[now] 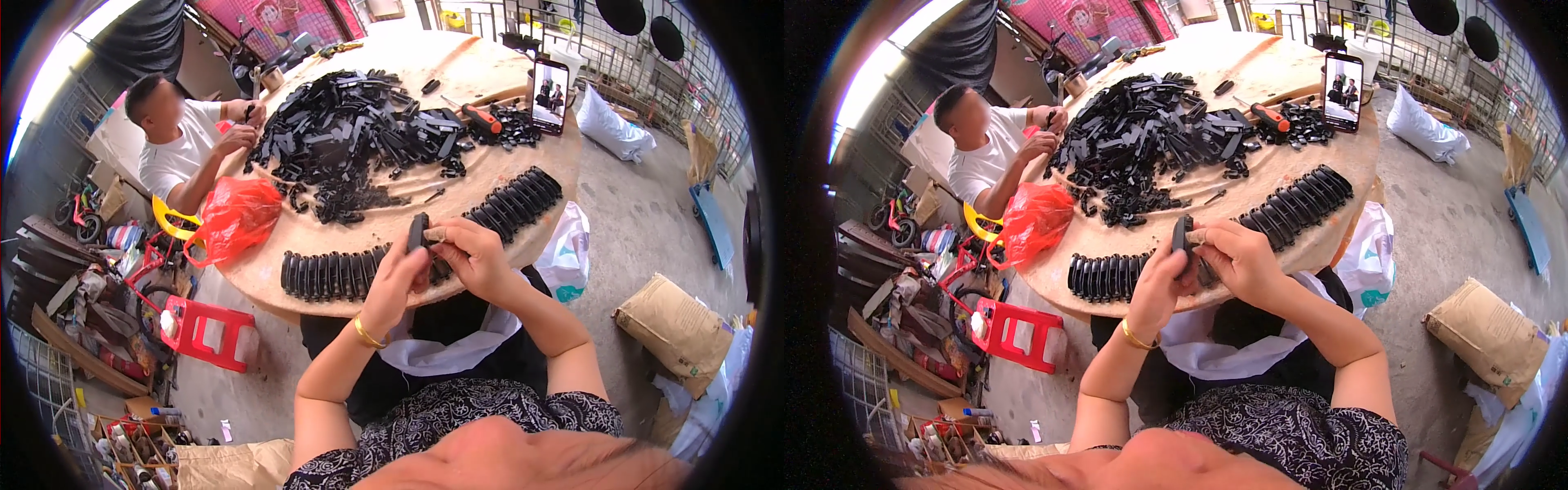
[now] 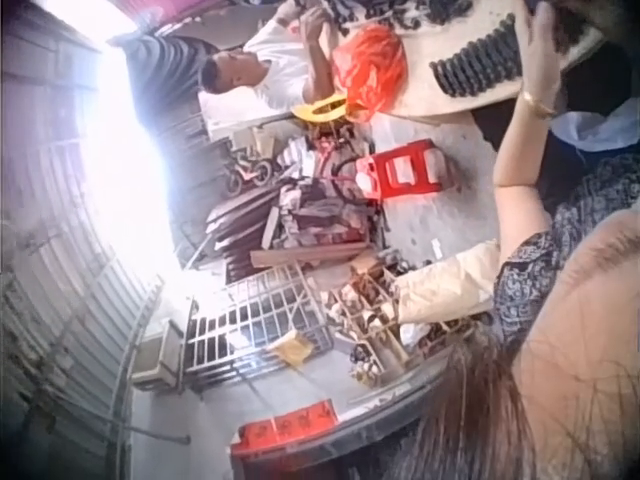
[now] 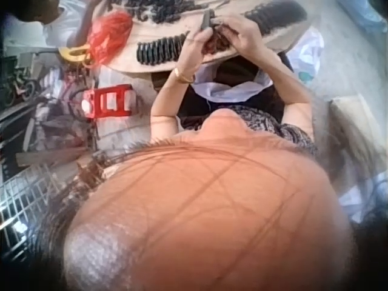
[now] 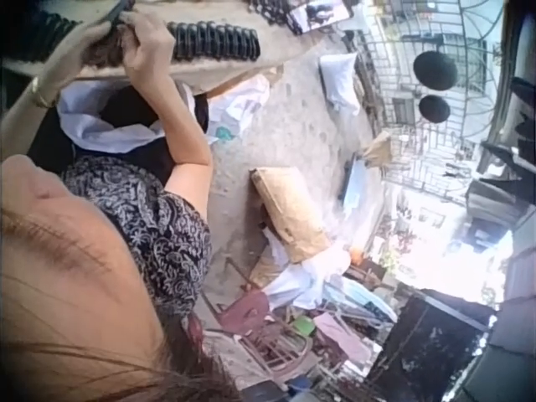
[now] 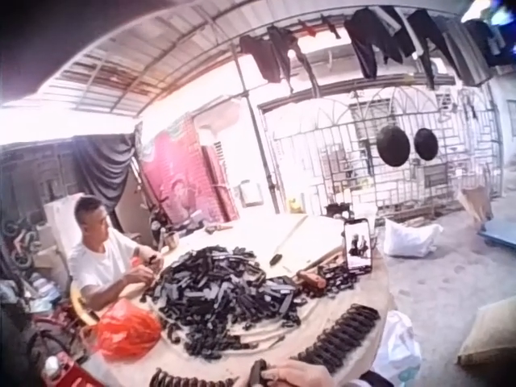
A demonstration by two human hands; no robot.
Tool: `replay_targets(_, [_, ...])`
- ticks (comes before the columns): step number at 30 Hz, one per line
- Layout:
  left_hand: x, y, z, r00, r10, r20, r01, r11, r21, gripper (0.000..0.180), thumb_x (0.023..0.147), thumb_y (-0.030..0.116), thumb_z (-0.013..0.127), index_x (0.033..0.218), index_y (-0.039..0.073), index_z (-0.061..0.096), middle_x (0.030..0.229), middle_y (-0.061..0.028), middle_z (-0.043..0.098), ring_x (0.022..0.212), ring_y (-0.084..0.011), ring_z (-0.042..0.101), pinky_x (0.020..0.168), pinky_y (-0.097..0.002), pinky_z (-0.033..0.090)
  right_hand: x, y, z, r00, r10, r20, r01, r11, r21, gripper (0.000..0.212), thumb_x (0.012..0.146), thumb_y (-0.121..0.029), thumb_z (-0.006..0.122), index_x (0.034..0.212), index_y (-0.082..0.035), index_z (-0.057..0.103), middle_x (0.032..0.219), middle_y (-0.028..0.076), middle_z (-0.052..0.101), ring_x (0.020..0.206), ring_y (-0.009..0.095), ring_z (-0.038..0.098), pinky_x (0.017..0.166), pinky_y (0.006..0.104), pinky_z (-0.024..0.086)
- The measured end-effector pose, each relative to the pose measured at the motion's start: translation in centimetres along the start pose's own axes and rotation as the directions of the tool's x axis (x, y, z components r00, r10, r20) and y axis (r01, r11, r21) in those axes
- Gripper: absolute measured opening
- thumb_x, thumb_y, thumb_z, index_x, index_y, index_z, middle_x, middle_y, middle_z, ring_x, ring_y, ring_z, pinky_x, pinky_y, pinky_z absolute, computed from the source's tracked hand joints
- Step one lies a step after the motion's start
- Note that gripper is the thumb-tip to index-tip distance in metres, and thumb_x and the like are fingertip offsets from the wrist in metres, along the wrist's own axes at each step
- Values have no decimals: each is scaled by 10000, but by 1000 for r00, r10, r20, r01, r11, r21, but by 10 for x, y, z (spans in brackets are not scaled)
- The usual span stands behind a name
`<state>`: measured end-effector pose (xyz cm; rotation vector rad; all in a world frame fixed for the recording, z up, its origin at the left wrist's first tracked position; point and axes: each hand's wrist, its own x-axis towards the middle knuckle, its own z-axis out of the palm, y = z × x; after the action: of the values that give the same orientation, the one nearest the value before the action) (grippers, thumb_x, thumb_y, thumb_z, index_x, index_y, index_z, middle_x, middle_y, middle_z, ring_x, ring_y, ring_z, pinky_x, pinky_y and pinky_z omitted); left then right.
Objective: The person assembles small black components into units by hand, using a screwdriver and a metal rod.
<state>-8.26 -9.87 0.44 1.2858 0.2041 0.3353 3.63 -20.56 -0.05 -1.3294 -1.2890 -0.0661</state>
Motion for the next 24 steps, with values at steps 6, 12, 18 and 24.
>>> replay_targets(6, [-8,-12,9,994,-76,-78,45,939,-341,353,923,197,378,1245,53,395,843,-22,513,632,-79,444,530,-199,367,3,-2,-5,991,-101,-87,79,972,-223,156,720,-15,617,875,-10,605,810,108,601,677,257,600,586,298,486])
replay_targets(12, [-13,-20,16,991,-28,-127,-9,961,-277,380,927,177,389,1290,68,356,848,-37,523,611,-97,477,538,-211,420,-1,4,-3,962,-275,-5,246,871,-426,196,688,-72,628,877,-24,604,828,87,595,685,236,592,588,307,479])
replay_targets(18, [-15,-27,17,992,42,-122,-64,982,-177,411,930,142,376,1328,67,304,892,-33,532,614,-98,491,543,-219,435,-4,-11,-3,952,-298,69,290,808,-514,232,665,-30,629,895,-8,603,840,86,597,701,237,587,599,315,475])
replay_targets(24, [-20,-21,24,994,-18,-104,-22,930,-368,401,934,167,374,1319,70,313,881,-42,531,617,-99,494,529,-214,430,0,-13,-10,959,-269,90,282,868,-410,215,671,-12,625,884,-2,594,825,100,595,675,245,589,577,321,480])
